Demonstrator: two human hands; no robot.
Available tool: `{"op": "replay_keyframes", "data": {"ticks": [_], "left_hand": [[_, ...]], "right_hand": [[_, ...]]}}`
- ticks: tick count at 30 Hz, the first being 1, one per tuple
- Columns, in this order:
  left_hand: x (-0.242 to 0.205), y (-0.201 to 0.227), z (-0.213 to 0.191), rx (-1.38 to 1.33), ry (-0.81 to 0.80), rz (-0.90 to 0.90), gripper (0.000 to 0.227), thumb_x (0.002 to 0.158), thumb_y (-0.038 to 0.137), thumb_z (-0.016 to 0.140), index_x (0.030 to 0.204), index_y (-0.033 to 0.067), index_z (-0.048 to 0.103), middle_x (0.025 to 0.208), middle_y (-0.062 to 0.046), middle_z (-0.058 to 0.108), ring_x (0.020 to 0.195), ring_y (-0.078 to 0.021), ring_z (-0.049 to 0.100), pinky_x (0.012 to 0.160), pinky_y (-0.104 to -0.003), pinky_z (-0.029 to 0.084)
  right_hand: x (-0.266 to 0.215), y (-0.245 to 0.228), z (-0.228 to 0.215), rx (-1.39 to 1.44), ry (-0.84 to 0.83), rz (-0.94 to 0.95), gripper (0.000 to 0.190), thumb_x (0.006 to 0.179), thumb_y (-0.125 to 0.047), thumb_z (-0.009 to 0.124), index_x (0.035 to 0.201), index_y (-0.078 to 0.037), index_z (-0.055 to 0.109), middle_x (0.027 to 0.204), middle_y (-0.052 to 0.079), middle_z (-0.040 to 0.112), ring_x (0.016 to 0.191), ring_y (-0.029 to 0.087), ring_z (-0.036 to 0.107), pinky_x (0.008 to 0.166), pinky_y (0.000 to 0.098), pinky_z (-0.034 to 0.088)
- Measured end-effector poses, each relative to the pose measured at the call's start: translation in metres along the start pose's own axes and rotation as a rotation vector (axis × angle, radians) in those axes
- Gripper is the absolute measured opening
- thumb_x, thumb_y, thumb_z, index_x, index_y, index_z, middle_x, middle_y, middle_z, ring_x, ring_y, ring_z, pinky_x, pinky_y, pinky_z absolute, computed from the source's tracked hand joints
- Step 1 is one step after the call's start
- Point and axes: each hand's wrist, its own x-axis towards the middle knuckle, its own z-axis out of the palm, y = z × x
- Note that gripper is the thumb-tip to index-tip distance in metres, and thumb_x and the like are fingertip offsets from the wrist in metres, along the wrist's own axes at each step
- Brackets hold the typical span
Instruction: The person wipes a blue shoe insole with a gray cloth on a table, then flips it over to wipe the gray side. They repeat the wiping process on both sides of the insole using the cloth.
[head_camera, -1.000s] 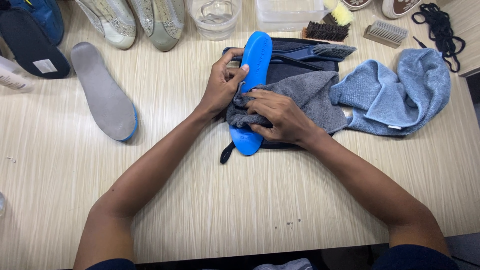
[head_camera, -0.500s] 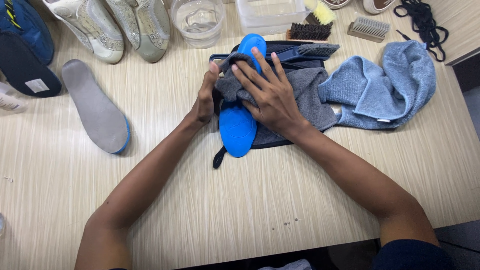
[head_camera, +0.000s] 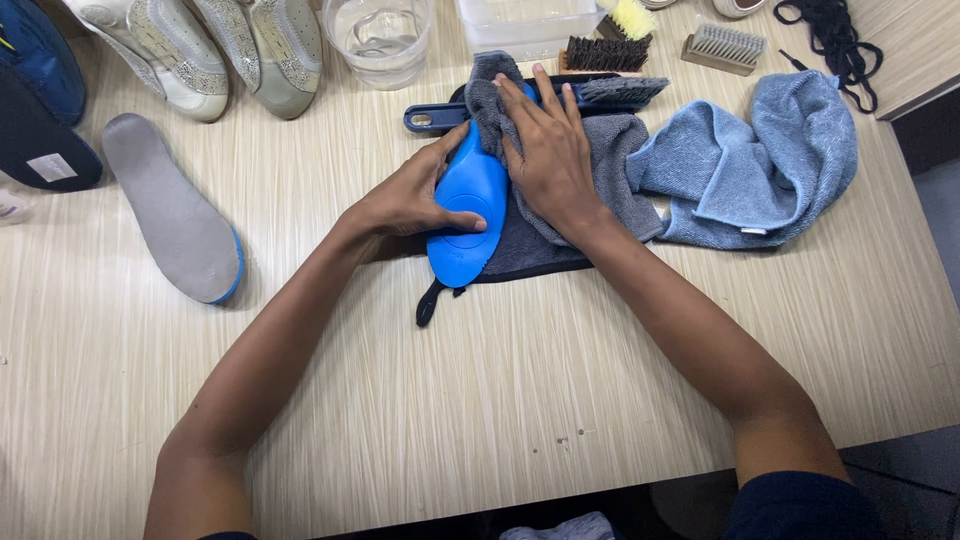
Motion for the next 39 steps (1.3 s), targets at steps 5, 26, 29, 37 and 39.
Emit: {"op": "replay_keyframes", "data": {"ticks": [5, 26, 29, 37, 39], "left_hand": [[-0.001, 0.008, -0.010, -0.043, -0.040, -0.049, 0.125, 0.071, 0.032, 0.090, 0.163, 0.0064, 0.009, 0.170, -0.017, 0.021, 0.155, -0.0343, 0.032, 0.123, -0.048, 0.036], [-0.025, 0.002, -0.041, 0.154, -0.069, -0.136, 0.108, 0.070, 0.043, 0.086, 0.161, 0.0194, 0.032, 0.161, -0.010, 0.043, 0.143, -0.0322, 0.048, 0.112, -0.047, 0.046], [-0.026, 0.006, -0.038, 0.126, -0.013, -0.086, 0.103, 0.071, 0.041, 0.087, 0.159, 0.0221, 0.037, 0.162, -0.010, 0.043, 0.144, -0.0333, 0.047, 0.113, -0.048, 0.045], [-0.024, 0.040, -0.023, 0.296, 0.136, 0.440, 0.068, 0.089, -0.021, 0.052, 0.149, 0.0119, 0.055, 0.139, -0.012, 0.052, 0.138, -0.0292, 0.050, 0.121, -0.039, 0.034], [-0.033, 0.069, -0.003, 0.763, 0.038, 0.093, 0.095, 0.081, -0.010, 0.047, 0.160, 0.0428, 0.038, 0.168, -0.021, 0.018, 0.155, -0.0440, 0.015, 0.117, -0.066, 0.022]], "right_hand": [[0.001, 0.012, 0.000, -0.090, 0.053, 0.068, 0.055, 0.100, -0.008, 0.065, 0.153, -0.006, 0.050, 0.155, 0.008, 0.056, 0.150, 0.035, 0.036, 0.120, 0.0566, 0.030], [-0.003, 0.001, -0.015, 0.180, 0.003, -0.178, 0.067, 0.090, 0.019, 0.056, 0.149, -0.010, 0.058, 0.152, 0.021, 0.053, 0.142, 0.043, 0.047, 0.119, 0.0548, 0.043], [-0.002, 0.010, -0.011, 0.236, 0.202, -0.072, 0.069, 0.081, 0.026, 0.049, 0.139, -0.007, 0.066, 0.138, 0.022, 0.059, 0.129, 0.041, 0.057, 0.111, 0.0499, 0.052], [-0.002, 0.064, 0.013, 0.824, 0.761, 0.167, 0.035, 0.098, 0.004, 0.039, 0.128, -0.003, 0.053, 0.092, 0.018, 0.066, 0.068, 0.026, 0.071, 0.066, 0.0387, 0.070], [-0.012, 0.105, 0.044, 0.678, 0.911, 0.318, 0.053, 0.104, -0.005, 0.054, 0.156, -0.003, 0.043, 0.156, 0.017, 0.052, 0.146, 0.028, 0.048, 0.128, 0.0390, 0.031]]}}
